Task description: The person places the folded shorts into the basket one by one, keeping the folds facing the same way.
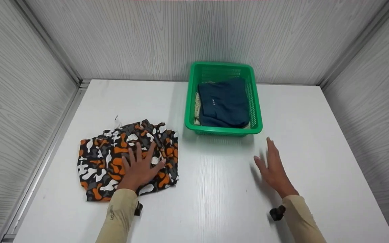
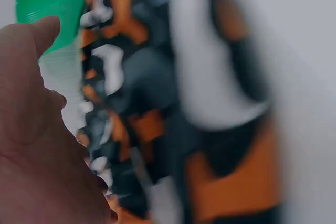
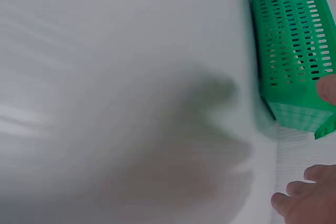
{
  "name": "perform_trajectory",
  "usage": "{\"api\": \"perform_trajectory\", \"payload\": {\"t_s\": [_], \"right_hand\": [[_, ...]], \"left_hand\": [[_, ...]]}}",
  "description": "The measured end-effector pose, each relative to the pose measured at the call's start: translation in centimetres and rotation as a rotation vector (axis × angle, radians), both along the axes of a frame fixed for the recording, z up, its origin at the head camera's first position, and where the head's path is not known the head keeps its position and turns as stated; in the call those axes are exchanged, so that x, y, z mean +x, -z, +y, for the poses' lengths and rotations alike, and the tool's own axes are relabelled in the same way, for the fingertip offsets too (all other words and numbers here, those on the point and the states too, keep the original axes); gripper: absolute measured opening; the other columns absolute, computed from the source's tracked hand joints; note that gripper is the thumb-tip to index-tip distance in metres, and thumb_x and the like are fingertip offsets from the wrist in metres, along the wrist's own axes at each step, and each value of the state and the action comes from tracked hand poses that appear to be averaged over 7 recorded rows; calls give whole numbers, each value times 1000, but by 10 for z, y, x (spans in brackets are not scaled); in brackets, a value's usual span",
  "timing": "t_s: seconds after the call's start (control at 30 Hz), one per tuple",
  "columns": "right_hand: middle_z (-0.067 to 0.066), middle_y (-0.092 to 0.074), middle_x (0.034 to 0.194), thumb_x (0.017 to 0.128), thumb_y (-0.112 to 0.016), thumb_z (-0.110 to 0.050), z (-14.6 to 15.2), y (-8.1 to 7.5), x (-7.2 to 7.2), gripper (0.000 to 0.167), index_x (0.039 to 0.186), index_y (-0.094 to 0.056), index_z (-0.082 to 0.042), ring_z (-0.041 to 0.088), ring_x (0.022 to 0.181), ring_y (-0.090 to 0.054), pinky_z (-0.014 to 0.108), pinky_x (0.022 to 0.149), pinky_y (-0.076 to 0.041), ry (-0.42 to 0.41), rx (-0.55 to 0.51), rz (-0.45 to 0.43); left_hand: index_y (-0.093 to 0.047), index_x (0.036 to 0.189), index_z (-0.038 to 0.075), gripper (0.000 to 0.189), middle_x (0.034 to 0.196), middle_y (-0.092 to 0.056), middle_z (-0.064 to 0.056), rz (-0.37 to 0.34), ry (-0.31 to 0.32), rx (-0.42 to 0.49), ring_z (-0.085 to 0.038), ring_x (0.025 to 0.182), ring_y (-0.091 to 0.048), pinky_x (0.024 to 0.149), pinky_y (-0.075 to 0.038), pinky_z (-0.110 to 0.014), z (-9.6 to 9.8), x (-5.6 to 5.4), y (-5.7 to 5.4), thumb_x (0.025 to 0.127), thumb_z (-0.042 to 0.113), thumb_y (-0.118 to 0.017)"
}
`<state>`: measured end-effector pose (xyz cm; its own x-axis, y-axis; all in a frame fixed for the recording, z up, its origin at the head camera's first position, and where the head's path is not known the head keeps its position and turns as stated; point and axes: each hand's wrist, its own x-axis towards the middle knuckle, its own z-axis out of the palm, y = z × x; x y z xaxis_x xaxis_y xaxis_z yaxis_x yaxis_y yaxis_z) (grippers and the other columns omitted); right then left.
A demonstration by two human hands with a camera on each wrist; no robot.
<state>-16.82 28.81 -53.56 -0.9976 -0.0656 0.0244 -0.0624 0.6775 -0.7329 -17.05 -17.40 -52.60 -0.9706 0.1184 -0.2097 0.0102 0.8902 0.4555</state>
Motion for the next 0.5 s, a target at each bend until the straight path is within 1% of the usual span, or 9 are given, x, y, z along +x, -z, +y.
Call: {"api": "perform_trajectory", "payload": {"t_s": [0.1,0.17,0.3,0.4,0.5], "right_hand": [[22,-3,168,105,-54,-39,-6,5,15,84,164,-1,-12,39,154,-1,61,121,-8,1,-2,-26],[22,-3,168,105,-55,-39,-10,6,20,84,164,-2,-12,39,154,-1,61,121,-8,9,-4,-37],[19,-4,168,105,-56,-38,-21,7,27,83,165,-3,-15,36,155,-2,59,121,-8,36,0,-58],[18,-5,169,105,-56,-38,-30,7,33,82,165,-4,-14,36,155,-4,59,121,-9,39,10,-61],[17,-7,169,105,-54,-40,-42,9,38,81,165,-6,-13,35,155,-6,59,121,-11,26,19,-63]], "left_hand": [[-6,165,23,86,164,13,-29,22,4,-20,-57,144,20,108,19,-73,1,6,17,100,68,-41],[-9,165,22,82,164,11,-29,48,2,-48,-57,145,19,107,19,-74,2,7,23,102,65,-40],[-15,165,23,76,165,5,-28,78,-10,-85,-57,145,16,108,17,-75,6,7,28,103,62,-38],[-16,165,24,75,166,4,-27,71,-5,-104,-57,146,16,108,16,-76,11,8,29,104,63,-36],[-15,165,24,75,166,5,-26,54,-5,-112,-57,145,17,107,16,-76,17,12,31,104,63,-35]]}}
